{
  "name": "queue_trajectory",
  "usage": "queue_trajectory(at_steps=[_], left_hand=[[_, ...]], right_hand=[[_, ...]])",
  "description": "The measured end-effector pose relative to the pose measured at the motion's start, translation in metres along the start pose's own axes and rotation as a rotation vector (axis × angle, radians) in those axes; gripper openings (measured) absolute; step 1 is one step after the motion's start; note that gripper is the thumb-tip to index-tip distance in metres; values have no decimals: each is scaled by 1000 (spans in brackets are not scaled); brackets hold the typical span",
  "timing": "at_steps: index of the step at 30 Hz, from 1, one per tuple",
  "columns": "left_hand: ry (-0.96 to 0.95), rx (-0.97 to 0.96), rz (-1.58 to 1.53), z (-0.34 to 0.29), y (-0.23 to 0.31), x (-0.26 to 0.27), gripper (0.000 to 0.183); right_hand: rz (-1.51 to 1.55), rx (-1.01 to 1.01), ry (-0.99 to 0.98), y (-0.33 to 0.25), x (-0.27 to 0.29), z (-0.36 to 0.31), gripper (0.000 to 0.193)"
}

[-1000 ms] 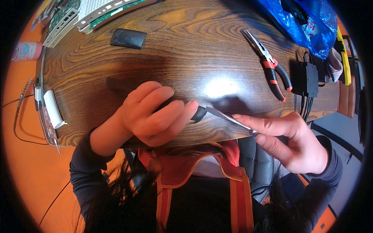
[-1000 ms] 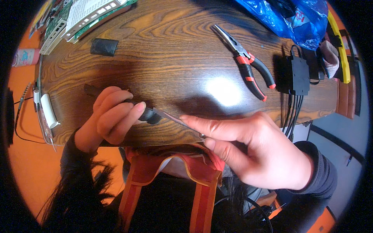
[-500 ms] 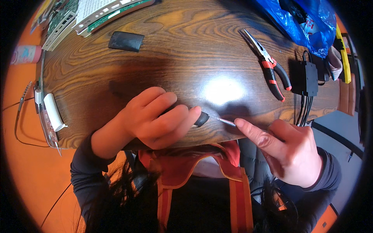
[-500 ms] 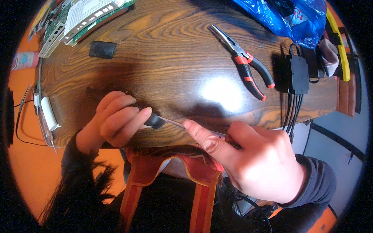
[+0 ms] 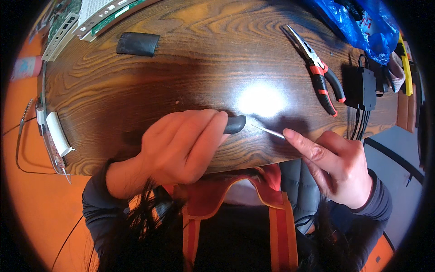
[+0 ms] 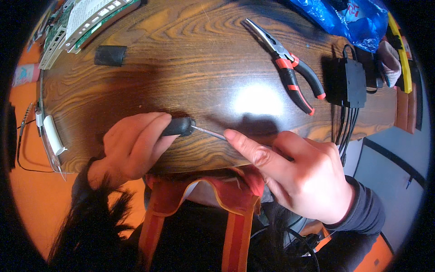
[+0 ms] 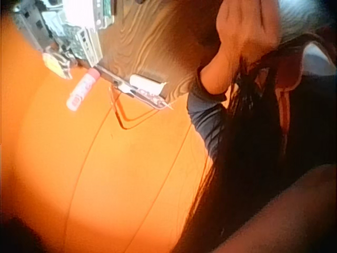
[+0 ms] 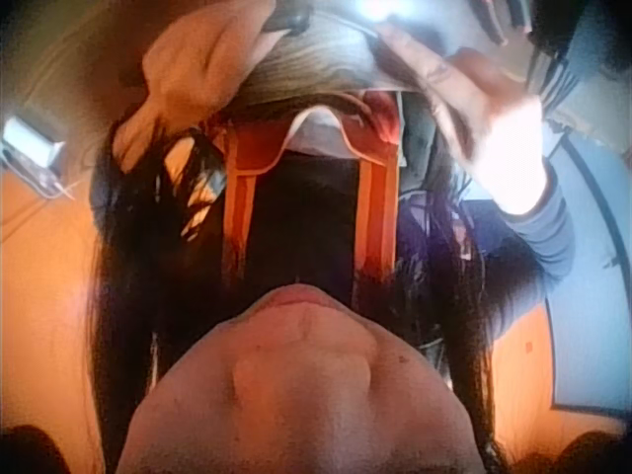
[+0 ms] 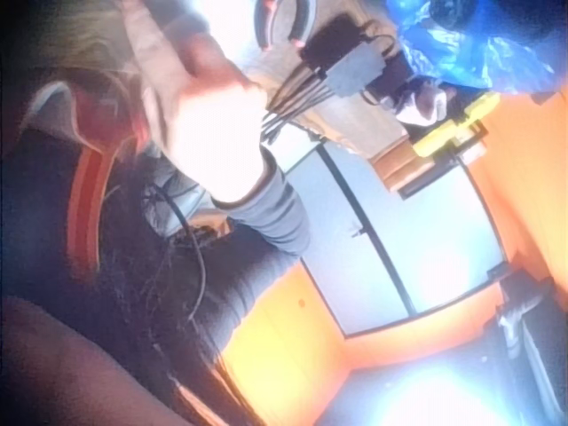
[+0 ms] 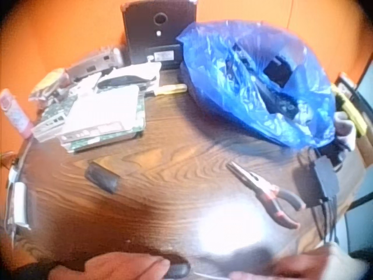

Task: The person uses a screwdriver to pry open the battery cover and then the main casing of a black remote control. They remove the battery cover, then carefully separate the two halves of the remote's shell to expose the internal circuit board.

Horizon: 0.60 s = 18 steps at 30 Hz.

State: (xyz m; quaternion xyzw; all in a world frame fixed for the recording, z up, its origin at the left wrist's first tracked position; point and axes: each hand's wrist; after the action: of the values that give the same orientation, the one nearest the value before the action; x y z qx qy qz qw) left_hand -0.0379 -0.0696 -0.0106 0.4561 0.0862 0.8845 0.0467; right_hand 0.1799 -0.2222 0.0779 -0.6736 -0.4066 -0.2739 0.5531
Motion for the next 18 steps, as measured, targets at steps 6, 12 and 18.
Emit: queue_trajectory(at_steps=[6,12,18], left_hand=[[-76,46,75,4,-5,11,29],[-213,190,119,9,-2,10,34],[-294,237,260,6,1,8,22]], right_hand=[[-43,8,35,2,-3,1,53],[-34,52,31,3,-3,11,54],[-45,75,17,4,-5,21,56]])
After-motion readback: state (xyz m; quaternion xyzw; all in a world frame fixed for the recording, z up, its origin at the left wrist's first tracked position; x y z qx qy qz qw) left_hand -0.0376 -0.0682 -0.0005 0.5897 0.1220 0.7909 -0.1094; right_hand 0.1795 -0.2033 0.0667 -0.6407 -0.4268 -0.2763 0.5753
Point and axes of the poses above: each hand's wrist, its own z-axis towards the middle knuckle, its own x-axis out of the back of the hand, y = z × x, and after that the axes turned 2 degrees about -x, right-handed
